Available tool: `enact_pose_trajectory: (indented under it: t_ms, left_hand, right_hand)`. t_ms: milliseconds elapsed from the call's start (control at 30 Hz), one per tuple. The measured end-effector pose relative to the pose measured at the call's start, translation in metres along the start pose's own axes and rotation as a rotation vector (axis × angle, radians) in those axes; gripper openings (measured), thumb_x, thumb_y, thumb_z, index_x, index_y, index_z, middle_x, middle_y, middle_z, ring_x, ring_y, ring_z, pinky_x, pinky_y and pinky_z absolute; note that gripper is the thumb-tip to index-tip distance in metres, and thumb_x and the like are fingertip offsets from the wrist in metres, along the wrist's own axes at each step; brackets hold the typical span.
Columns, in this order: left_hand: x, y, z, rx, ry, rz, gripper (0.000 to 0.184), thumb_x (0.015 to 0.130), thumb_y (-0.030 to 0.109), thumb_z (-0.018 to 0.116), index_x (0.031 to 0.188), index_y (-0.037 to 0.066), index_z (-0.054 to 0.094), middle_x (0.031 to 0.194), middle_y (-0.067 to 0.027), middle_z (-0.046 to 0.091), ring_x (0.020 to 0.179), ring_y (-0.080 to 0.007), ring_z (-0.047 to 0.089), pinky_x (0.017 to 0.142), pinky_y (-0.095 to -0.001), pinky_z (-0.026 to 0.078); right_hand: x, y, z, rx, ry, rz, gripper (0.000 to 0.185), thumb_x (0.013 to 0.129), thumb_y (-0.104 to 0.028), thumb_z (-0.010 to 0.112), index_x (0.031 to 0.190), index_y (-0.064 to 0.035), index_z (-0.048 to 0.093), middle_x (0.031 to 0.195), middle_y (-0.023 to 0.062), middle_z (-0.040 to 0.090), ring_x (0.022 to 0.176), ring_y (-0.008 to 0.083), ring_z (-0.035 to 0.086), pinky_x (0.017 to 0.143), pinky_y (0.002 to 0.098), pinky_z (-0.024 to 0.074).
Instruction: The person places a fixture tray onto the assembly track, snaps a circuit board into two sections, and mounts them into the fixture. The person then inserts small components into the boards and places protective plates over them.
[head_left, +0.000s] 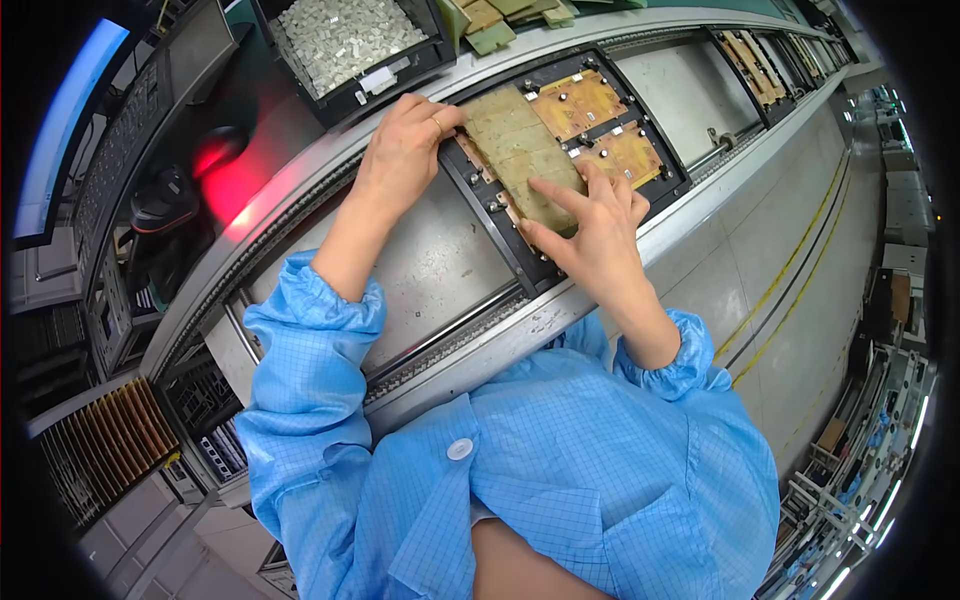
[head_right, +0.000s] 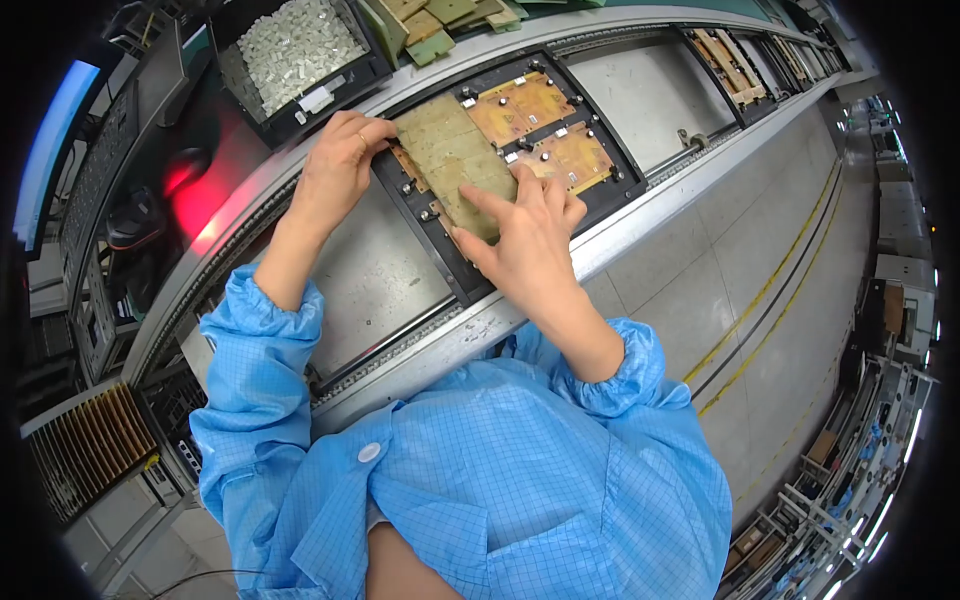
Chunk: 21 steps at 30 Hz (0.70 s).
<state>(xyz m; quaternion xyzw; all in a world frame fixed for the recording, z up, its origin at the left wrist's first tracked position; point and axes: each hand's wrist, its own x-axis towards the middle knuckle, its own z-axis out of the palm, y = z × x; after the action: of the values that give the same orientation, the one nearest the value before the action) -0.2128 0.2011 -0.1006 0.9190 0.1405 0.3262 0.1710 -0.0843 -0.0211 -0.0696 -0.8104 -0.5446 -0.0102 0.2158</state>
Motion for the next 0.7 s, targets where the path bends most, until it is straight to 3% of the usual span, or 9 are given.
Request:
enact_pose_trajectory:
  t_ms: [200, 433, 500, 533, 600, 633, 700]
  left_hand:
    - [-0.003, -0.004, 0.007, 0.024, 0.03, 0.015, 0.023, 0.083, -0.004, 0.06, 0.101, 0.006, 0.069, 0.096, -0.0082, 0.07, 0.096, -0.0279, 0.061, 0.084, -0.0393, 0.053]
    - [-0.003, -0.002, 0.007, 0.033, -0.04, -0.027, 0.025, 0.084, -0.004, 0.06, 0.106, 0.005, 0.068, 0.103, -0.0106, 0.068, 0.105, -0.0306, 0.06, 0.091, -0.0397, 0.051]
    - [-0.006, 0.001, 0.005, 0.006, -0.023, -0.03, 0.028, 0.084, -0.004, 0.061, 0.109, 0.006, 0.067, 0.108, -0.0118, 0.066, 0.108, -0.0317, 0.059, 0.093, -0.0399, 0.05]
    - [-0.007, 0.005, 0.0, -0.021, -0.012, -0.038, 0.031, 0.084, -0.005, 0.061, 0.113, 0.006, 0.067, 0.113, -0.0129, 0.065, 0.11, -0.0329, 0.058, 0.095, -0.0401, 0.05]
    - [-0.012, 0.016, -0.016, -0.041, 0.001, -0.038, 0.035, 0.085, -0.005, 0.061, 0.118, 0.006, 0.064, 0.12, -0.0147, 0.061, 0.113, -0.035, 0.057, 0.097, -0.041, 0.048]
    - [-0.016, 0.021, -0.026, -0.027, 0.021, -0.066, 0.034, 0.086, -0.005, 0.06, 0.117, 0.005, 0.064, 0.12, -0.0152, 0.061, 0.113, -0.0357, 0.057, 0.098, -0.0412, 0.048]
    - [-0.03, 0.03, -0.048, 0.007, 0.03, -0.104, 0.032, 0.086, -0.005, 0.06, 0.116, 0.004, 0.064, 0.121, -0.0159, 0.061, 0.112, -0.0369, 0.057, 0.098, -0.0417, 0.047]
  right_hand:
    - [0.009, 0.007, -0.007, -0.006, -0.133, -0.044, 0.047, 0.077, -0.043, 0.081, 0.118, -0.0196, 0.075, 0.13, 0.0214, 0.055, 0.114, 0.0342, 0.05, 0.098, 0.0449, 0.0309]
    - [0.009, 0.015, -0.006, -0.026, -0.151, -0.068, 0.042, 0.081, -0.04, 0.079, 0.119, -0.0211, 0.074, 0.133, 0.0219, 0.054, 0.119, 0.0353, 0.048, 0.102, 0.045, 0.0288]
    - [0.012, 0.02, -0.009, -0.09, -0.208, -0.102, 0.036, 0.088, -0.028, 0.074, 0.123, -0.0209, 0.072, 0.138, 0.0196, 0.052, 0.125, 0.0381, 0.046, 0.104, 0.0476, 0.0306]
    - [0.015, 0.021, -0.01, -0.094, -0.197, -0.103, 0.036, 0.088, -0.028, 0.074, 0.123, -0.0209, 0.072, 0.138, 0.0196, 0.052, 0.125, 0.0381, 0.046, 0.104, 0.0476, 0.0306]
    - [0.025, 0.026, -0.013, -0.004, 0.003, -0.245, 0.038, 0.09, -0.012, 0.067, 0.127, -0.0202, 0.068, 0.143, 0.0143, 0.051, 0.13, 0.0382, 0.044, 0.105, 0.0497, 0.033]
    - [0.031, 0.024, -0.016, 0.036, -0.004, -0.304, 0.05, 0.083, 0.002, 0.062, 0.129, -0.0187, 0.065, 0.144, 0.0095, 0.051, 0.134, 0.0371, 0.044, 0.107, 0.0503, 0.0342]
    - [0.039, 0.027, -0.013, -0.013, -0.083, -0.369, 0.054, 0.079, 0.006, 0.06, 0.128, -0.0166, 0.064, 0.143, 0.0081, 0.053, 0.134, 0.0342, 0.045, 0.108, 0.0504, 0.0335]
